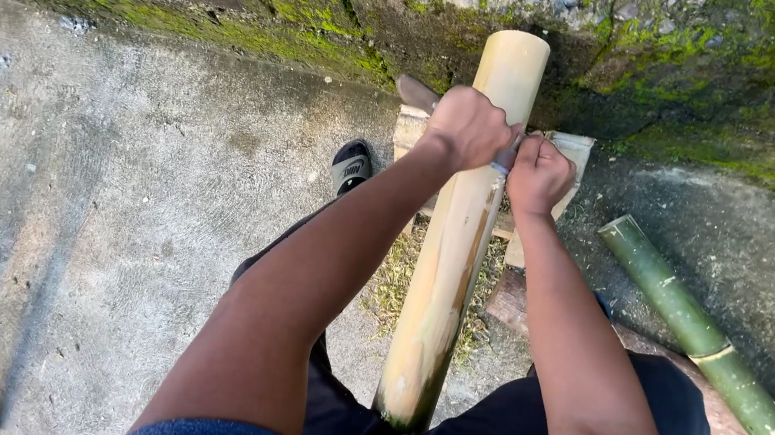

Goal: The person is using a knife to scrape the outer green skin off a bamboo pole to prepare it for use.

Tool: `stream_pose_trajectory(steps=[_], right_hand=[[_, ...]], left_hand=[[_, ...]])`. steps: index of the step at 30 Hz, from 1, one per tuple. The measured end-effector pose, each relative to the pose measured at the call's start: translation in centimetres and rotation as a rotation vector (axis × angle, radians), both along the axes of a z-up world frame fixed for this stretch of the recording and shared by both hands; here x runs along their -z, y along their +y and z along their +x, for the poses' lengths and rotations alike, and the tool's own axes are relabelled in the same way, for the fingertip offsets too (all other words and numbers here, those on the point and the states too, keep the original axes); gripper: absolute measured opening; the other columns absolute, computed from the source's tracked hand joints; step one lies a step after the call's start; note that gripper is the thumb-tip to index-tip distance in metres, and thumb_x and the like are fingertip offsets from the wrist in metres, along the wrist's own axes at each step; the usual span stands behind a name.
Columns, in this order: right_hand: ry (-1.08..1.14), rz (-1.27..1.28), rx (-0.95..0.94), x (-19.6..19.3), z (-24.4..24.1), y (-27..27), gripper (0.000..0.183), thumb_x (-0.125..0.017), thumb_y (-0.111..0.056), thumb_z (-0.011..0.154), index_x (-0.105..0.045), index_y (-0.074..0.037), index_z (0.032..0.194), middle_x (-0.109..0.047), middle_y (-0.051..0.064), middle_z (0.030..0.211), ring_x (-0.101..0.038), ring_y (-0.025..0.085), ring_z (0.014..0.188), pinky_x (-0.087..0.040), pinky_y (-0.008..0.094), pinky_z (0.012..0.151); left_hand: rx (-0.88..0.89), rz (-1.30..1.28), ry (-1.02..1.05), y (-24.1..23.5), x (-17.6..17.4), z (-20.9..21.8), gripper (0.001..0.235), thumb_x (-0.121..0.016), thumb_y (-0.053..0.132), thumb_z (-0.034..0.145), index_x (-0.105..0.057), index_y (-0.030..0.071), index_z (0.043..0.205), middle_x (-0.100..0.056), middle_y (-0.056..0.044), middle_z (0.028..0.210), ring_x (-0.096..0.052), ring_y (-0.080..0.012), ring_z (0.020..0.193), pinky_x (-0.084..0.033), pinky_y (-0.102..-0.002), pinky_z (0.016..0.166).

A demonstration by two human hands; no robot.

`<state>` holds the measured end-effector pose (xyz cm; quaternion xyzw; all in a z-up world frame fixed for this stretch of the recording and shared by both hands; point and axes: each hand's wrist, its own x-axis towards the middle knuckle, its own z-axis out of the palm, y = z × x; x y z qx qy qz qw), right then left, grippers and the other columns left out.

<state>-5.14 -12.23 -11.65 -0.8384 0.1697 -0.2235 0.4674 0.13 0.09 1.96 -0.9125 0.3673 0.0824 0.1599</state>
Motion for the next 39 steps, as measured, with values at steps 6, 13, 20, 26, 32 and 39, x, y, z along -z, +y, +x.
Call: stream_pose_trajectory(steps=[6, 13, 20, 26, 32, 39], right_hand=[[-0.061, -0.097, -0.061, -0.1, -1.3, -0.3, 0.032, -0.063, -0.021, 0.1, -0.072, -0.002, 0.075, -0.061, 0.019, 0.06, -0.062, 0.033, 0.051, -0.049, 0.046, 0.055], [-0.025, -0.206, -0.095, 2.3, -2.5, -0.6, 0.032, -0.064, -0.02, 0.104, -0.07, -0.001, 0.078, -0.065, 0.023, 0.074, -0.063, 0.039, 0.062, -0.05, 0.048, 0.061], [-0.17, -0.183, -0.102, 0.6, -0.7, -0.7, 0.025, -0.063, -0.019, 0.096, -0.074, -0.002, 0.082, -0.062, 0.023, 0.069, -0.065, 0.039, 0.059, -0.052, 0.047, 0.059], [-0.005, -0.116, -0.04, -0.4, -1.2, -0.4, 0.032, -0.065, -0.021, 0.099, -0.074, -0.003, 0.075, -0.061, 0.021, 0.061, -0.061, 0.037, 0.051, -0.049, 0.047, 0.056], [-0.148, -0.154, -0.079, -1.3, -1.8, -0.9, 0.024, -0.063, -0.017, 0.093, -0.075, -0.004, 0.077, -0.063, 0.017, 0.06, -0.065, 0.033, 0.051, -0.051, 0.044, 0.054], [-0.082, -0.176, -0.058, -0.2, -1.4, -1.0, 0.025, -0.065, -0.016, 0.095, -0.073, -0.004, 0.074, -0.062, 0.019, 0.063, -0.063, 0.035, 0.054, -0.051, 0.047, 0.057]], left_hand=[[0.022, -0.024, -0.04, 0.9, 0.7, -1.8, 0.037, -0.044, 0.035, 0.104, -0.076, 0.027, 0.087, -0.075, 0.006, 0.073, -0.072, -0.0151, 0.061, -0.05, -0.036, 0.048], [0.013, -0.026, -0.027, 0.8, 2.3, -2.2, 0.032, -0.05, 0.033, 0.102, -0.077, 0.028, 0.087, -0.075, 0.004, 0.079, -0.072, -0.0144, 0.067, -0.051, -0.035, 0.048], [-0.014, -0.041, -0.008, 1.0, 1.7, -1.1, 0.037, -0.044, 0.038, 0.101, -0.075, 0.026, 0.084, -0.075, 0.003, 0.078, -0.073, -0.0174, 0.069, -0.052, -0.041, 0.054], [-0.047, -0.069, 0.056, 0.7, 1.1, -1.6, 0.05, -0.039, 0.039, 0.11, -0.075, 0.021, 0.081, -0.075, 0.003, 0.078, -0.073, -0.0181, 0.069, -0.053, -0.04, 0.057], [-0.018, -0.115, -0.036, 0.8, 2.1, -2.4, 0.043, -0.041, 0.038, 0.105, -0.074, 0.024, 0.081, -0.075, 0.003, 0.074, -0.072, -0.0158, 0.064, -0.051, -0.038, 0.052], [-0.055, -0.064, 0.021, 0.4, 1.7, -2.0, 0.052, -0.036, 0.04, 0.109, -0.075, 0.023, 0.079, -0.075, 0.004, 0.074, -0.072, -0.0158, 0.063, -0.05, -0.037, 0.052]])
